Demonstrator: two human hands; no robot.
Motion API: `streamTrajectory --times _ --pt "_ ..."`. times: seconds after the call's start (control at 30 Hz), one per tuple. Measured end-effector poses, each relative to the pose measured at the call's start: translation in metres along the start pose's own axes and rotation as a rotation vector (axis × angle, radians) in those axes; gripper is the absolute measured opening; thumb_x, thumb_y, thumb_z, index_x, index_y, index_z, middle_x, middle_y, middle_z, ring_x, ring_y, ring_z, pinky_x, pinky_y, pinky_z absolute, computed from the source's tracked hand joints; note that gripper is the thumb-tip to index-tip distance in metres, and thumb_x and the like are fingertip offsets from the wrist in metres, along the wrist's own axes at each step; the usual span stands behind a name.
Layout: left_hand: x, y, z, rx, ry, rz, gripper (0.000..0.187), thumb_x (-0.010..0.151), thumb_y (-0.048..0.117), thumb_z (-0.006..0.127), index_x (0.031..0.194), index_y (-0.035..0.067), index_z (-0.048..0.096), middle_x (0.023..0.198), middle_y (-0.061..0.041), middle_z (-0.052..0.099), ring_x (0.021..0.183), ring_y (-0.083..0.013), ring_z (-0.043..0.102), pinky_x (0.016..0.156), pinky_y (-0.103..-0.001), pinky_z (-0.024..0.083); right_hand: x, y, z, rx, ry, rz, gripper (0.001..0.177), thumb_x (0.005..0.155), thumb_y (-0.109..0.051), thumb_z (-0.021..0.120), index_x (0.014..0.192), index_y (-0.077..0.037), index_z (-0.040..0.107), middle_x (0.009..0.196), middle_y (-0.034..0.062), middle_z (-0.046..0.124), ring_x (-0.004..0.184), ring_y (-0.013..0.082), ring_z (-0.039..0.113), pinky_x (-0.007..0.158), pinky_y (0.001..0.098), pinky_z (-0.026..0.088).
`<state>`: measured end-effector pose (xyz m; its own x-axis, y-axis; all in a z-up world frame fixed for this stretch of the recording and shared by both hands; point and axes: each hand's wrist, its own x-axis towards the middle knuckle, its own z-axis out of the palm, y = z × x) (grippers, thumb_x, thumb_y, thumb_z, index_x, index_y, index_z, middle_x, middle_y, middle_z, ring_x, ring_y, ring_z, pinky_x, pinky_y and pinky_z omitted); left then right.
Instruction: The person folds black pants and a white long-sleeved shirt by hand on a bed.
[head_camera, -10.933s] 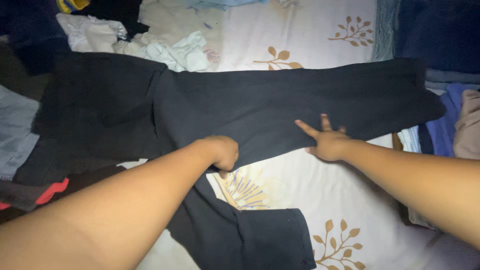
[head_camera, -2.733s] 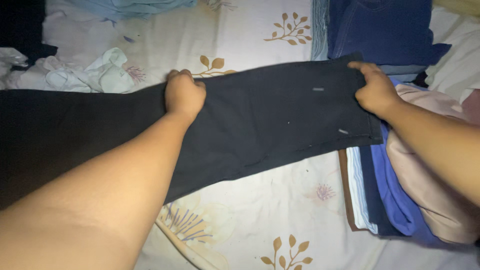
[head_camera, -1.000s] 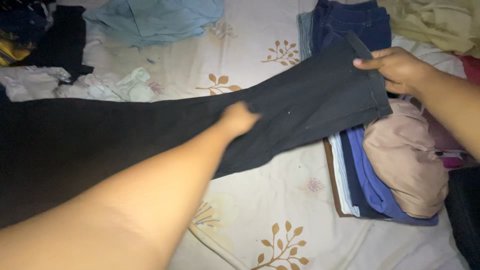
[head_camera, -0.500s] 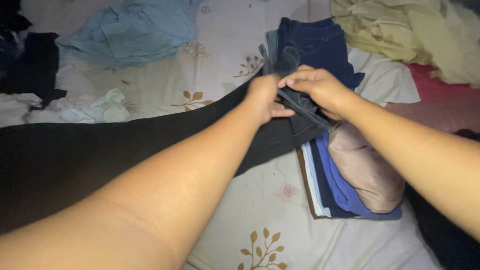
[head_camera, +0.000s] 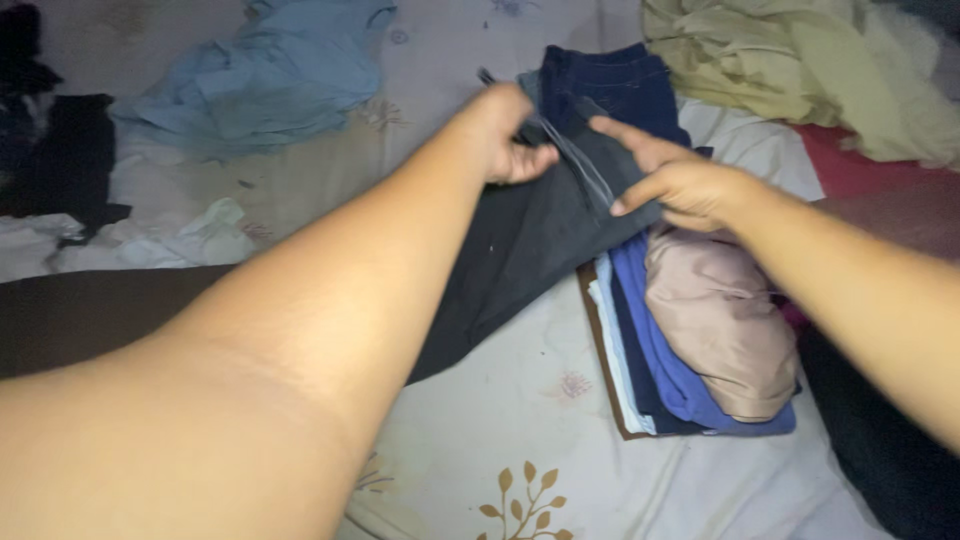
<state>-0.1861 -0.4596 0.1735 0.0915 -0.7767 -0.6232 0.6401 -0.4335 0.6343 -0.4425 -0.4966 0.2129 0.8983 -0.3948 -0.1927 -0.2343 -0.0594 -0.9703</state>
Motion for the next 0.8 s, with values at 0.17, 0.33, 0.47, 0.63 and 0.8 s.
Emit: streamTrajectory --times 0.17,0.33,0.47,0.63,0.8 --pt "-0.030 -0.044 0.060 0.394 0.167 -0.002 0.059 0.089 0.053 0.063 0.128 0.009 0.052 0.112 -0.019 0.056 0.093 -0.0323 0.059 0.086 -0.053 0.055 0.003 0.006 0.028 -0.197 -0.051 -0.183 0.111 0.059 0.016 0.052 0.163 -0.010 0.024 0.170 0.0056 0.017 0.155 0.0198 0.021 0.118 0.0291 0.029" --pt "-0.013 -0.057 0.034 0.078 -0.079 0.036 0.063 0.090 0.042 0.056 0.136 -0.001 0.059 0.121 -0.018 0.070 0.094 -0.0346 0.073 0.077 -0.059 0.060 -0.006 0.011 0.053 -0.423 -0.121 -0.288 0.110 0.056 0.015 0.059 0.160 -0.007 0.029 0.168 0.0088 0.020 0.156 0.0208 0.019 0.120 0.0267 0.018" --pt "-0.021 -0.060 0.022 -0.198 0.076 0.227 0.076 0.093 0.051 0.056 0.145 -0.002 0.039 0.129 -0.028 0.063 0.111 -0.0416 0.070 0.087 -0.062 0.061 -0.010 0.001 0.071 -0.219 -0.082 -0.239 0.110 0.056 0.015 0.054 0.161 -0.009 0.031 0.166 0.0066 0.024 0.154 0.0191 0.026 0.116 0.0232 0.027" --pt "-0.028 -0.053 0.014 -0.284 0.029 0.390 0.090 0.085 0.059 0.063 0.149 0.001 0.036 0.134 -0.027 0.059 0.118 -0.0400 0.067 0.095 -0.055 0.062 -0.010 -0.017 0.075 -0.145 -0.103 -0.231 0.111 0.055 0.019 0.052 0.159 -0.014 0.034 0.167 0.0044 0.019 0.155 0.0166 0.022 0.112 0.0225 0.031" --pt "-0.029 -0.042 0.010 -0.496 0.158 0.412 0.101 0.085 0.074 0.049 0.143 -0.008 0.045 0.142 -0.027 0.057 0.119 -0.0392 0.066 0.095 -0.052 0.058 -0.014 -0.026 0.068 -0.226 -0.082 -0.253 0.108 0.057 0.019 0.056 0.158 -0.015 0.037 0.168 0.0045 0.019 0.154 0.0170 0.024 0.116 0.0226 0.028"
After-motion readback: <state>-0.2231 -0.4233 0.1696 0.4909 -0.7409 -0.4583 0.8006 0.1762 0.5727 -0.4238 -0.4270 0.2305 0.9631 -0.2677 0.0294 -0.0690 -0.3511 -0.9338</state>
